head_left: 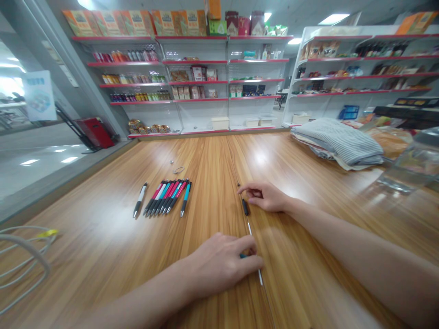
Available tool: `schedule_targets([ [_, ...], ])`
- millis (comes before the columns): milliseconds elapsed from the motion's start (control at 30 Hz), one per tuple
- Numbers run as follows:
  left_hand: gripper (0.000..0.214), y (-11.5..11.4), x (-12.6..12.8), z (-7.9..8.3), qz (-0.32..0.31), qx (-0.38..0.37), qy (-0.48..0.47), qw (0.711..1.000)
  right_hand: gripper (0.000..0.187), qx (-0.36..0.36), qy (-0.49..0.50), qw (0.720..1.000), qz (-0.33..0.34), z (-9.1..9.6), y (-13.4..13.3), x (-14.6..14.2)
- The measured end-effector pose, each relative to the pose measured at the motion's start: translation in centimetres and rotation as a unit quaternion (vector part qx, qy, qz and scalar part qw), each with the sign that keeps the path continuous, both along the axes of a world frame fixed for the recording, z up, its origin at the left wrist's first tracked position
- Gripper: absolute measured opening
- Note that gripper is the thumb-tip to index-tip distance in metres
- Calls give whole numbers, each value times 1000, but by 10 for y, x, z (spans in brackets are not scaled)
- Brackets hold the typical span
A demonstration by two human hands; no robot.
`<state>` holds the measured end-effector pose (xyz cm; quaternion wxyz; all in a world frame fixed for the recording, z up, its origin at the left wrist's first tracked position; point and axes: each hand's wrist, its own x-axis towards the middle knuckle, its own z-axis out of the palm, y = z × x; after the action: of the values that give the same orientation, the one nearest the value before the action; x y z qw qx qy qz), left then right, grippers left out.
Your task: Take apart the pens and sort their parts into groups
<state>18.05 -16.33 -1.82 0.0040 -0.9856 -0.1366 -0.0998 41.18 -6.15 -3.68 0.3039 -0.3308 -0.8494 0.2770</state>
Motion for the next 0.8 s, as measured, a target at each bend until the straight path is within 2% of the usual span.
schedule_targets([
  [133,25,1,0,0,-2,0,-5,1000,31,-8,15,999,-40,-5,6,4],
  [333,24,2,0,-2,0,1,-10,1000,19,73,-19,984,-159,-8,12,2],
  [467,22,4,-1,-2,16,3,-40,999,16,114,-45,970,-211,-8,17,-3],
  [800,21,5,-4,-3,48,-3,-95,994,18,116,-73,972,-190,-7,16,-10],
])
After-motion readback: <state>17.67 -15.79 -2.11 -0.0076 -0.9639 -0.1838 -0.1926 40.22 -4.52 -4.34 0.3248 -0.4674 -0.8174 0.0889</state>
